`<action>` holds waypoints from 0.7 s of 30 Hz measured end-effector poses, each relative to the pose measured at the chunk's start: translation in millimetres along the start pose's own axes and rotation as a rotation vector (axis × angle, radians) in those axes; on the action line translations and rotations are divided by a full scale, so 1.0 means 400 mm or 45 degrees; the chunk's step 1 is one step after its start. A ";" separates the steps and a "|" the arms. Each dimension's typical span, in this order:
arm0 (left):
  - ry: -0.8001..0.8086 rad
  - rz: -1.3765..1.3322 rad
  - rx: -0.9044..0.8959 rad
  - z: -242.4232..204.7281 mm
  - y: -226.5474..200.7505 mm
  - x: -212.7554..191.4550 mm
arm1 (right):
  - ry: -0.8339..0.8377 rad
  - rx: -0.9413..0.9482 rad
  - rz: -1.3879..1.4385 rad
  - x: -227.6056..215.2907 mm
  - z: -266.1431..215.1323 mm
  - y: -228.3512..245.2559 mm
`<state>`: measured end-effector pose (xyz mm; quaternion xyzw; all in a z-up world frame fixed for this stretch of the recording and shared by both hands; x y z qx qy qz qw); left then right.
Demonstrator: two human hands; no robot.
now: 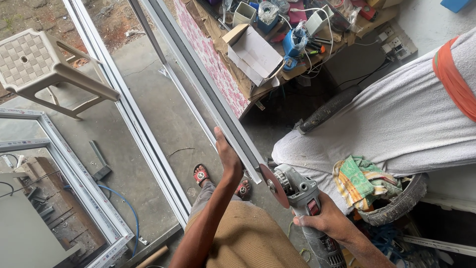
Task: Cutting and grinding aluminum window frames using an angle grinder.
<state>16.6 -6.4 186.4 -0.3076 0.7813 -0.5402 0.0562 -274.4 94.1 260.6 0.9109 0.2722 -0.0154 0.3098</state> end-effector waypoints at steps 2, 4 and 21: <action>-0.019 0.009 -0.010 0.001 0.005 -0.001 | -0.019 -0.058 -0.006 -0.002 -0.006 0.024; -0.015 -0.005 -0.025 -0.001 0.001 0.002 | -0.026 -0.091 -0.014 -0.002 -0.013 0.046; -0.007 -0.085 -0.001 0.021 0.034 0.021 | -0.141 0.004 -0.049 -0.037 -0.005 -0.041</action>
Point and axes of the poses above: each hand's wrist, its own z-axis towards the middle knuckle, its own x-axis out of the palm, y = z × x, the point moved 9 cm from there along z, towards the middle knuckle, and after that the axes turned 12 degrees about z, right-handed, at the moved point
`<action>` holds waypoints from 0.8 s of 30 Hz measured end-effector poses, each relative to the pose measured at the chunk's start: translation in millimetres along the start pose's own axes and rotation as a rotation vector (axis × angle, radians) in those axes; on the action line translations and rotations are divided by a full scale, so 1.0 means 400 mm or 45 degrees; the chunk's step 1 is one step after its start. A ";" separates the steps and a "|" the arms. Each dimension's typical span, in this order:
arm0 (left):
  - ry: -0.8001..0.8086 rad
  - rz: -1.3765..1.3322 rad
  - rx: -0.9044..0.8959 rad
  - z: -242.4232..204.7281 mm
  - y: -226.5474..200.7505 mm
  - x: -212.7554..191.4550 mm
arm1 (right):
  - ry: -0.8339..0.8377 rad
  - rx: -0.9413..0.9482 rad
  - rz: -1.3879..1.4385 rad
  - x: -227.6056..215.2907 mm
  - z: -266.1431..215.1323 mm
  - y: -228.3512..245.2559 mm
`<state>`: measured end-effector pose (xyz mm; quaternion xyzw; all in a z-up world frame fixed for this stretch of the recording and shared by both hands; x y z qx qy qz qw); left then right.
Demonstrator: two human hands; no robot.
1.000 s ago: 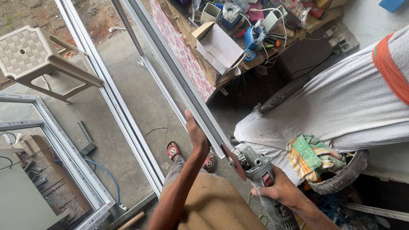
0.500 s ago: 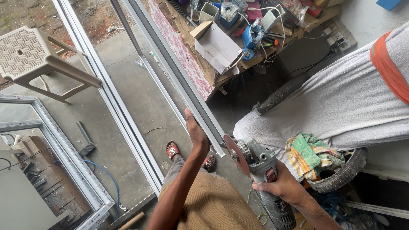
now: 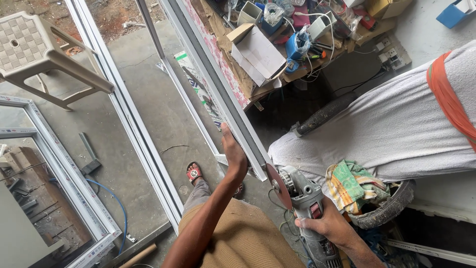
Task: Cutting and grinding aluminum window frames using an angle grinder.
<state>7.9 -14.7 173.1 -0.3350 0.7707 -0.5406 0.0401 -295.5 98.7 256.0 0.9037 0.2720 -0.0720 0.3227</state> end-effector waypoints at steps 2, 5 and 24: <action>0.005 0.054 -0.008 -0.006 -0.005 0.003 | 0.009 0.016 0.025 0.010 -0.010 0.028; 0.012 0.020 0.017 -0.010 -0.023 0.003 | 0.029 -0.011 0.066 0.018 -0.011 0.048; 0.023 0.006 0.006 -0.015 -0.020 -0.011 | -0.015 0.040 -0.020 0.009 -0.003 0.020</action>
Point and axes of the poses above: each hand's wrist, its own z-axis towards the middle knuckle, its own x-axis out of the palm, y = z × x, the point moved 9 cm from there along z, towards the middle knuckle, and after that the axes turned 12 degrees about z, right-handed, at the moved point
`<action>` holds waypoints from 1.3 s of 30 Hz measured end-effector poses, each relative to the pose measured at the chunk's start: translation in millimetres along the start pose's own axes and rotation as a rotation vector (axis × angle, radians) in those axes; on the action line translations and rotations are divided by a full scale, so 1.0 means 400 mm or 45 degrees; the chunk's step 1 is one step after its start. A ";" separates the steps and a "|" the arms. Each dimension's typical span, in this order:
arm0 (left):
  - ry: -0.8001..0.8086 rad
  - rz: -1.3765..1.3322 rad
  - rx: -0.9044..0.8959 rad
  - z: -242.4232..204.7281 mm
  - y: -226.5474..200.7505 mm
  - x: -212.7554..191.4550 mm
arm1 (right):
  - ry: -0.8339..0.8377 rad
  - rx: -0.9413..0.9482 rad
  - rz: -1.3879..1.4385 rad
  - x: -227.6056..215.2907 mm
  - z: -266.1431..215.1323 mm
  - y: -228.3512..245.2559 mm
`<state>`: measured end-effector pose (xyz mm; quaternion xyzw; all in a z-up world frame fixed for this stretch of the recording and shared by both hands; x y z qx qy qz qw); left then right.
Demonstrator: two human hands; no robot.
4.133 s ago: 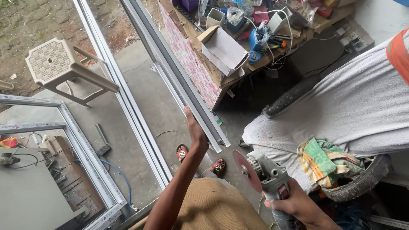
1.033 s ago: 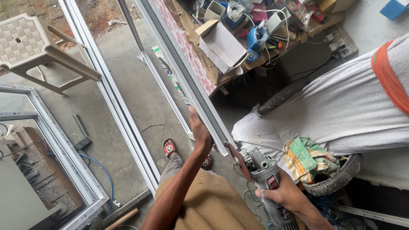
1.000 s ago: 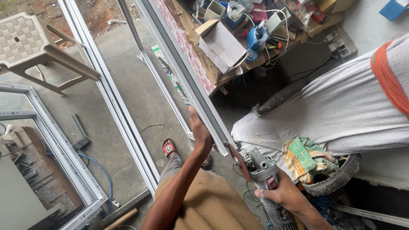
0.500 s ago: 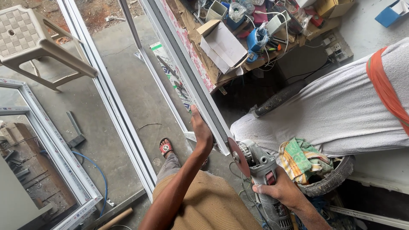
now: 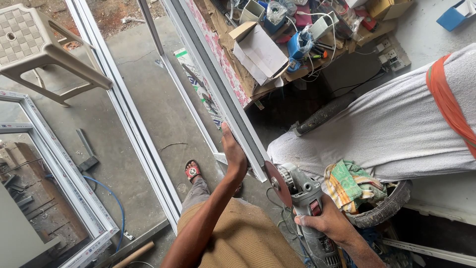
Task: Cutting and grinding aluminum window frames using an angle grinder.
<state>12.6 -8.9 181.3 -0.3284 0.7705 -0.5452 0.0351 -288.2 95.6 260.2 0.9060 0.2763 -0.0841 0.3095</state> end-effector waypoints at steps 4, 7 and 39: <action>0.006 0.020 0.006 0.005 0.015 0.002 | 0.023 -0.033 -0.012 0.004 -0.005 0.020; 0.003 0.036 0.010 0.011 0.024 -0.001 | 0.027 -0.031 -0.053 0.005 -0.008 0.032; 0.035 -0.036 0.017 0.021 0.025 0.027 | 0.070 0.010 0.180 0.019 -0.040 -0.038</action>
Point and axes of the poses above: each hand's wrist, its own z-axis towards the middle knuckle, its own x-axis out of the palm, y = z × x, the point moved 9 cm from there along z, towards the middle knuckle, and after that the axes turned 12 degrees about z, right-handed, at the moved point
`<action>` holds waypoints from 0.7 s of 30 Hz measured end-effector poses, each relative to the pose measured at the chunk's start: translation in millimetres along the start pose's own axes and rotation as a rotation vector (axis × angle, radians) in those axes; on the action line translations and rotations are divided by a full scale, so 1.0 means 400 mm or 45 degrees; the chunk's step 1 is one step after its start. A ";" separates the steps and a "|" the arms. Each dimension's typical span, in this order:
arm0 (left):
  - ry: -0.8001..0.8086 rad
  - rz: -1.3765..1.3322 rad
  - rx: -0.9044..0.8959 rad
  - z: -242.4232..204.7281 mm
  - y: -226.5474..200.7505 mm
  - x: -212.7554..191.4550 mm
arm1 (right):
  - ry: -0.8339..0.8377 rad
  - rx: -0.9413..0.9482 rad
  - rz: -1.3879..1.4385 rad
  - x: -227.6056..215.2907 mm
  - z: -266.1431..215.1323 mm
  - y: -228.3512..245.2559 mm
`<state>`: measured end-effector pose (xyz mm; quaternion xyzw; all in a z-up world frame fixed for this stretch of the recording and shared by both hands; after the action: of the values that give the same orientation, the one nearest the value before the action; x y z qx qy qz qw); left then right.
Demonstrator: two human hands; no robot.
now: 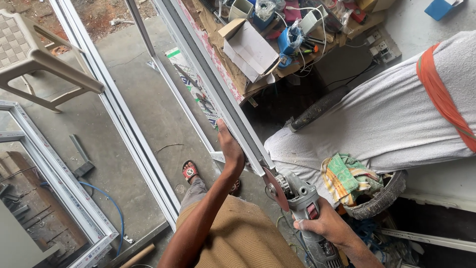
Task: Cutting and grinding aluminum window frames using an angle grinder.
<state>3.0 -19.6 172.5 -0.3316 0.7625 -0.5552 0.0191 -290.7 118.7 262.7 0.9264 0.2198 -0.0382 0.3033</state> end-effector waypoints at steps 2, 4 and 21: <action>-0.023 -0.048 0.060 0.008 -0.004 -0.004 | 0.020 -0.034 -0.022 0.011 0.001 0.029; -0.020 -0.061 0.057 0.009 -0.008 -0.002 | 0.026 -0.059 -0.031 0.012 0.010 0.053; -0.031 0.049 0.033 0.005 -0.003 -0.015 | 0.028 -0.078 -0.054 0.008 0.034 0.064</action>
<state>8.9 -18.4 170.7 -0.3235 0.7612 -0.5605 0.0432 -276.2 93.6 264.8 0.9122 0.2439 -0.0275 0.3282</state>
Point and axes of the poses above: each hand's wrist, its own z-axis towards the middle knuckle, its own x-axis out of the palm, y = z × x, the point moved 9 cm from there along z, towards the middle knuckle, and after that the axes turned 12 degrees about z, right-handed, at the moved point
